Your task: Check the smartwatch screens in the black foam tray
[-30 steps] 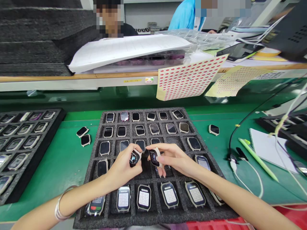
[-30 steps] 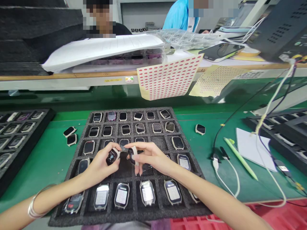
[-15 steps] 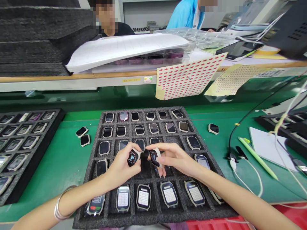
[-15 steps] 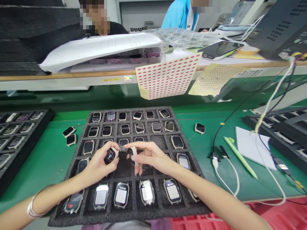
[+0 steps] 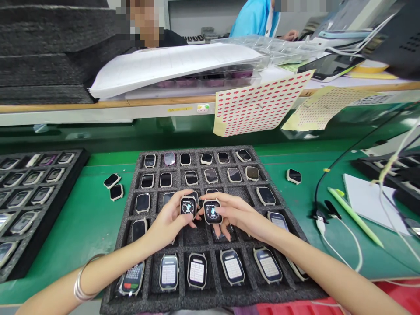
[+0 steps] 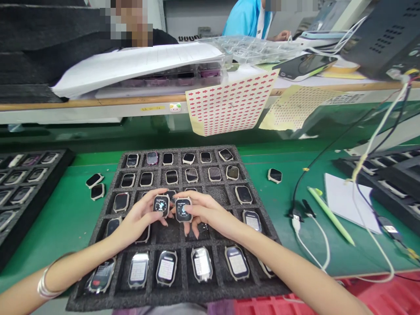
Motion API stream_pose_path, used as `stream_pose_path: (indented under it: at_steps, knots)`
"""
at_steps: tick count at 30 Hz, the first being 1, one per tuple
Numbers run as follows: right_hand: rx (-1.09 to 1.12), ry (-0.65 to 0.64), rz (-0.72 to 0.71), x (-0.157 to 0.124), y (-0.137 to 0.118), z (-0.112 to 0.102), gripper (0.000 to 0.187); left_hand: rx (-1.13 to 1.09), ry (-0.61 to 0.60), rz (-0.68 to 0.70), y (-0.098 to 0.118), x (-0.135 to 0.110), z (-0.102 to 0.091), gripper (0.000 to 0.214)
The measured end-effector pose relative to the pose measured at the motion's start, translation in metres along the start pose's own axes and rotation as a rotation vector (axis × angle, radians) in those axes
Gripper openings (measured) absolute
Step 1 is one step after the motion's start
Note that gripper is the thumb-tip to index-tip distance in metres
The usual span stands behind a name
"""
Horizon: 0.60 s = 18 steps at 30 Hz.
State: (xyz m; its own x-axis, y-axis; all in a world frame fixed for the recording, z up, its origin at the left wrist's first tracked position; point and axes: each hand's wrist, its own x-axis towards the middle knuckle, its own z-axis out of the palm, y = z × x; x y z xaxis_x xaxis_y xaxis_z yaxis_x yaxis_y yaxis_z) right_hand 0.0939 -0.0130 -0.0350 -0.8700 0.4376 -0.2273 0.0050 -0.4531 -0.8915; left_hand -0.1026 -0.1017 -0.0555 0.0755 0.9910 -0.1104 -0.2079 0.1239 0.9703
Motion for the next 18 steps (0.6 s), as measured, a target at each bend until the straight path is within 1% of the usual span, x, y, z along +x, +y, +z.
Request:
stream_pose_path:
  at_steps: [3, 7, 14, 18]
  knots:
    - [-0.045, 0.035, -0.029, 0.0011, 0.0023, -0.0022, 0.039, -0.051, -0.024, -0.010, -0.0008, -0.0002, -0.0008, 0.045]
    - [-0.111, 0.092, -0.055, 0.0015, 0.0050, -0.0038, 0.048, -0.076, -0.045, 0.004, -0.0028, -0.0008, -0.0022, 0.044]
    - [-0.113, 0.091, -0.063, 0.0002, 0.0044, -0.0025, 0.054, -0.075, -0.037, 0.007, -0.0035, -0.0005, -0.0022, 0.040]
    - [-0.135, 0.103, -0.068, 0.0000, 0.0040, -0.0015, 0.054, -0.078, -0.044, 0.010, -0.0044, -0.0014, -0.0025, 0.038]
